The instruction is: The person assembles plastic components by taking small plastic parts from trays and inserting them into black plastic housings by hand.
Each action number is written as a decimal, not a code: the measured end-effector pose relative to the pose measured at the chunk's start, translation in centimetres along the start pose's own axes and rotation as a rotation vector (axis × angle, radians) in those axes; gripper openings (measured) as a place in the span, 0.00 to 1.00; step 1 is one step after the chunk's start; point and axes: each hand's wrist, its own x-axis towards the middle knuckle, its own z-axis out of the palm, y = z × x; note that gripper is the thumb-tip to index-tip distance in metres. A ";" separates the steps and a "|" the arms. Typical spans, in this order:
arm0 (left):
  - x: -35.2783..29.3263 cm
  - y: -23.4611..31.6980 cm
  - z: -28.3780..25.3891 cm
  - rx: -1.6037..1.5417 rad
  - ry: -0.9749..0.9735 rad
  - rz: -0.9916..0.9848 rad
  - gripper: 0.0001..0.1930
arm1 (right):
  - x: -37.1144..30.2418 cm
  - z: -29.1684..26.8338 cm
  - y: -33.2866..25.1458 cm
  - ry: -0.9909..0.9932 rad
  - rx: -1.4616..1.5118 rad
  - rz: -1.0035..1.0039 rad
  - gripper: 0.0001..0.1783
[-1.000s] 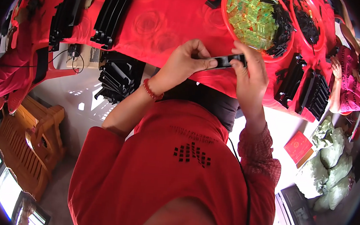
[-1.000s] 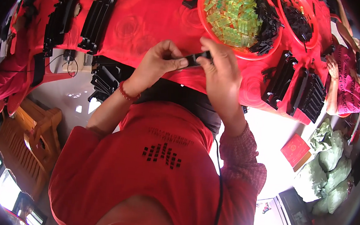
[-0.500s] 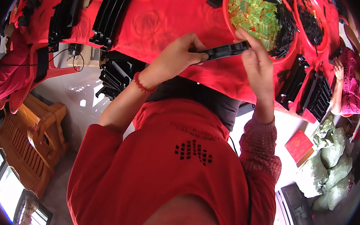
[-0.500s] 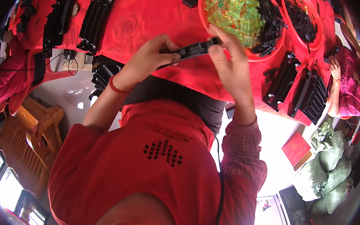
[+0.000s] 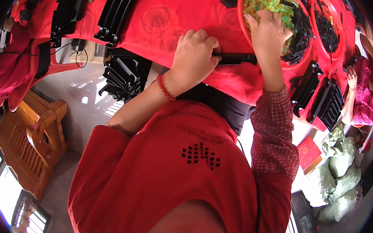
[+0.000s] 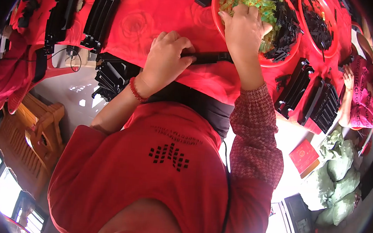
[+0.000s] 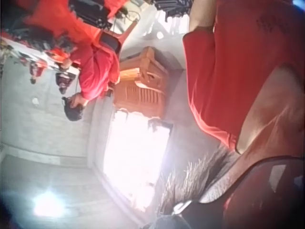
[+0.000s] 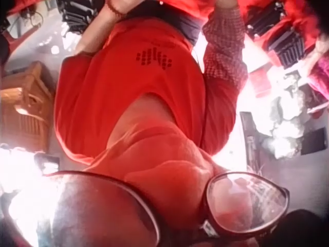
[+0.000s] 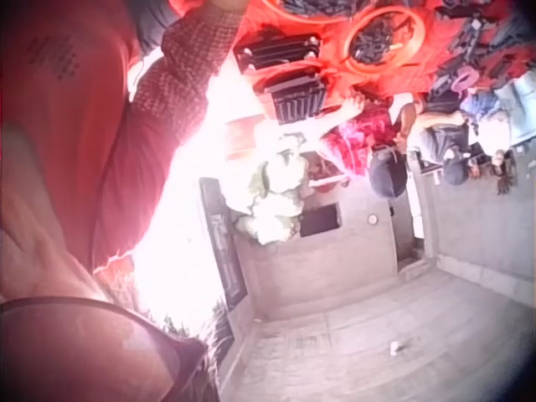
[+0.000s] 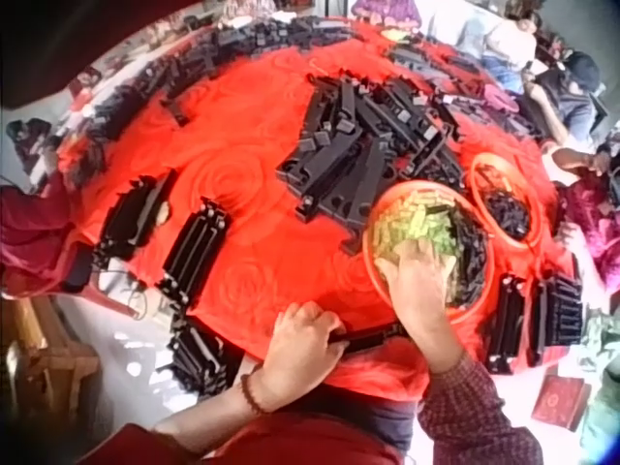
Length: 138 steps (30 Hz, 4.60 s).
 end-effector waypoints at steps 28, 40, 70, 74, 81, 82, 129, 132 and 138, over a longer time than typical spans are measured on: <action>2.0 -1.3 -0.4 -0.056 -0.287 -0.101 0.10 | -9.0 -4.1 -2.9 -0.023 0.416 -0.247 0.08; 2.0 -1.3 -0.3 -0.044 -0.287 -0.107 0.10 | -8.8 -4.0 -2.5 -0.060 0.489 -0.287 0.08; 2.4 -2.4 -2.8 0.085 -0.168 0.787 0.10 | -12.5 -6.3 -1.3 0.082 0.872 0.465 0.05; 3.3 -2.0 -3.6 0.331 -0.336 1.010 0.11 | -12.5 -7.2 -1.4 0.134 1.013 0.579 0.07; 2.6 -2.1 -3.8 0.481 -0.300 1.173 0.13 | -12.8 -8.2 -0.6 0.090 1.113 0.673 0.07; 1.9 -2.1 -3.8 0.491 -0.260 1.145 0.13 | -12.8 -8.3 -0.5 0.091 1.112 0.676 0.07; -2.7 -6.2 -0.3 -0.075 0.060 0.343 0.23 | -10.0 -4.9 -3.6 -0.013 0.390 -0.163 0.04; -2.7 -6.0 -0.4 -0.085 0.062 0.353 0.21 | -10.0 -4.9 -3.7 0.016 0.380 -0.164 0.04; -2.7 -6.2 -0.2 -0.101 0.065 0.380 0.23 | -9.8 -4.6 -3.5 0.055 0.410 -0.178 0.05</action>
